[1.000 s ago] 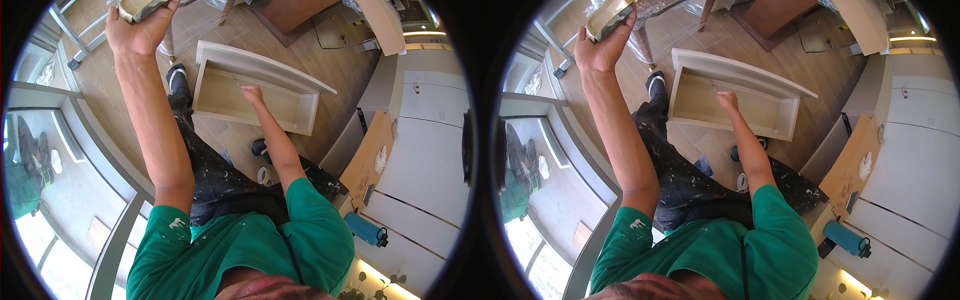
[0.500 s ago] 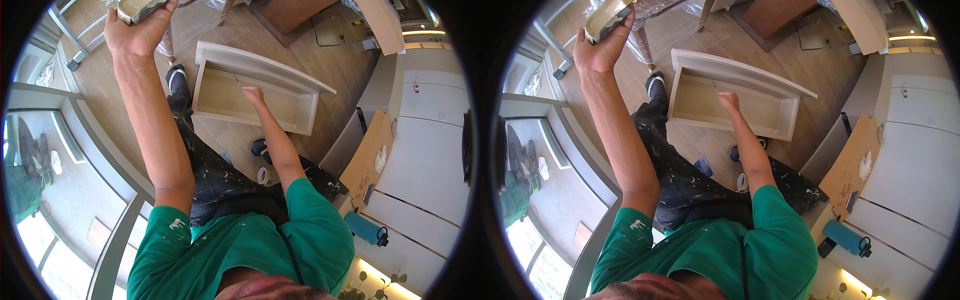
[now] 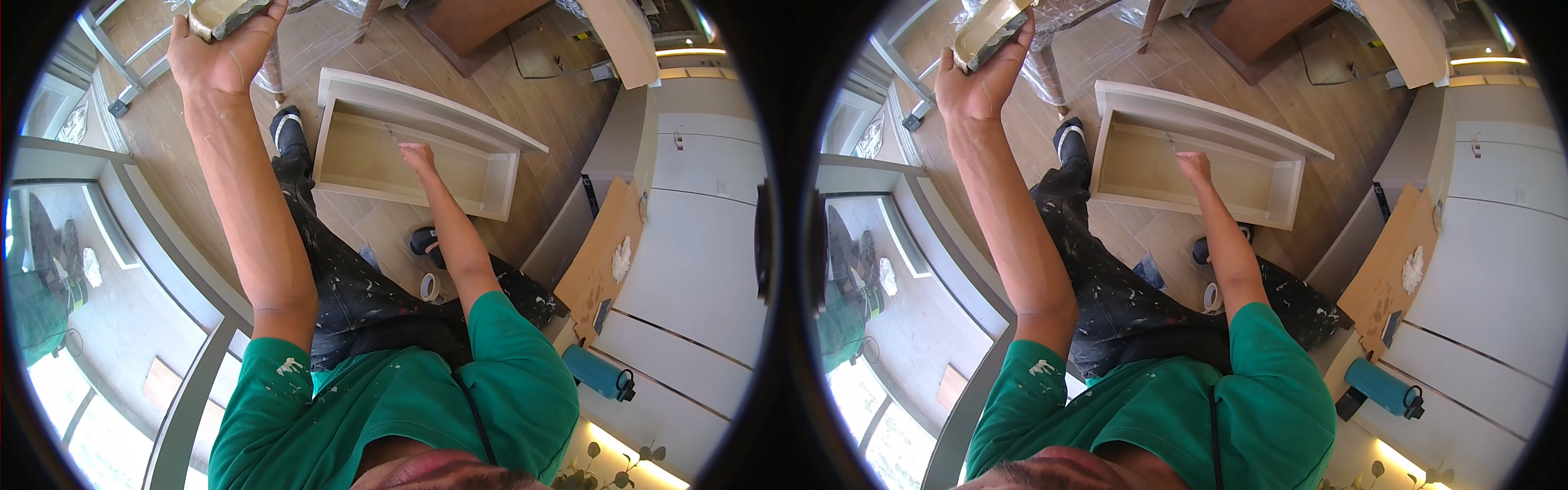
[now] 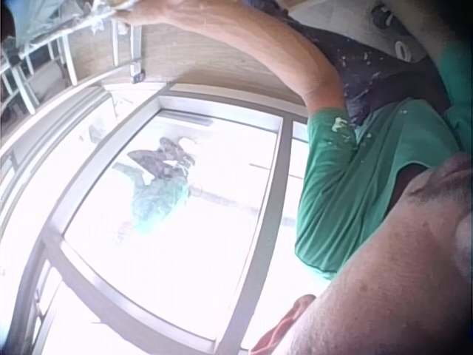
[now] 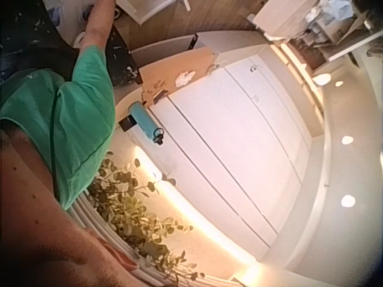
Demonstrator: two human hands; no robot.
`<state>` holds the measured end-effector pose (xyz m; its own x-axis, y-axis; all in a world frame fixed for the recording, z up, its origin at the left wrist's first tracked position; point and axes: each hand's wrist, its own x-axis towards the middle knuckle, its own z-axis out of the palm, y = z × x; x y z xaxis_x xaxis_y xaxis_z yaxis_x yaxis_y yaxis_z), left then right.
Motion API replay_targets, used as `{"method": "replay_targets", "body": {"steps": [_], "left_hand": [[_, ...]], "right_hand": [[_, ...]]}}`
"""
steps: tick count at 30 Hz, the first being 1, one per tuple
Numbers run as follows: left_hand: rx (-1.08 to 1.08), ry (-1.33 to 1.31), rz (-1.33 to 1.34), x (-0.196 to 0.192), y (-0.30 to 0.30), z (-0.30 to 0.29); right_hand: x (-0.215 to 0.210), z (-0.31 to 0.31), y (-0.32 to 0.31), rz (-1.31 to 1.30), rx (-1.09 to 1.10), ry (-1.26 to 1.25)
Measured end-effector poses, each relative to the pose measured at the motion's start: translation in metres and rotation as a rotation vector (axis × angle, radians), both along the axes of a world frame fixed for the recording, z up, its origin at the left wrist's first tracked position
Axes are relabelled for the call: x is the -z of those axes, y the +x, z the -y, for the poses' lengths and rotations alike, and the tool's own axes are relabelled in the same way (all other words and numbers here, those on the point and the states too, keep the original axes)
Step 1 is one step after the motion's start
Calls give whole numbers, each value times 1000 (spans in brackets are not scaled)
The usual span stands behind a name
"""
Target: The person paints the interior of a drawer with a paintbrush and a container of paint, then moves the drawer aside.
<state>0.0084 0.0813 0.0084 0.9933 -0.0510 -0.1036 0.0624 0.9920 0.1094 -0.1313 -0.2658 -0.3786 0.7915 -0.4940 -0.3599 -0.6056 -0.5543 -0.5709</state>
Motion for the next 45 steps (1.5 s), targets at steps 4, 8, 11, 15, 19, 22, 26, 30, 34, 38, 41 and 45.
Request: {"method": "replay_targets", "body": {"steps": [4,8,11,15,19,22,26,30,34,38,41,45], "left_hand": [[-3,6,3,1,0,-1],[-10,-10,-3,0,-1,-2],[4,-14,5,1,1,-1],[11,-37,-12,-1,0,-1],[-4,-18,-19,1,1,-3],[-2,-15,-11,2,1,-3],[13,-19,1,2,2,-1],[0,-5,-7,2,1,-4],[-5,1,-5,1,1,-2],[8,-21,4,1,2,0],[-5,-8,-12,0,1,0],[-6,-10,-1,1,0,-2]], "right_hand": [[-2,2,-1,7,-12,-32],[-6,4,-4,-7,1,11],[-4,11,-6,-1,38,23],[-7,10,-8,29,27,-22],[-15,8,-9,1,55,35],[-13,13,-10,6,79,57],[-6,22,-13,26,100,66],[-7,19,-11,18,93,44],[0,27,-12,29,71,19],[7,36,-14,22,49,-21],[5,35,-15,21,52,-35],[-1,33,-16,-23,38,-39]]}}
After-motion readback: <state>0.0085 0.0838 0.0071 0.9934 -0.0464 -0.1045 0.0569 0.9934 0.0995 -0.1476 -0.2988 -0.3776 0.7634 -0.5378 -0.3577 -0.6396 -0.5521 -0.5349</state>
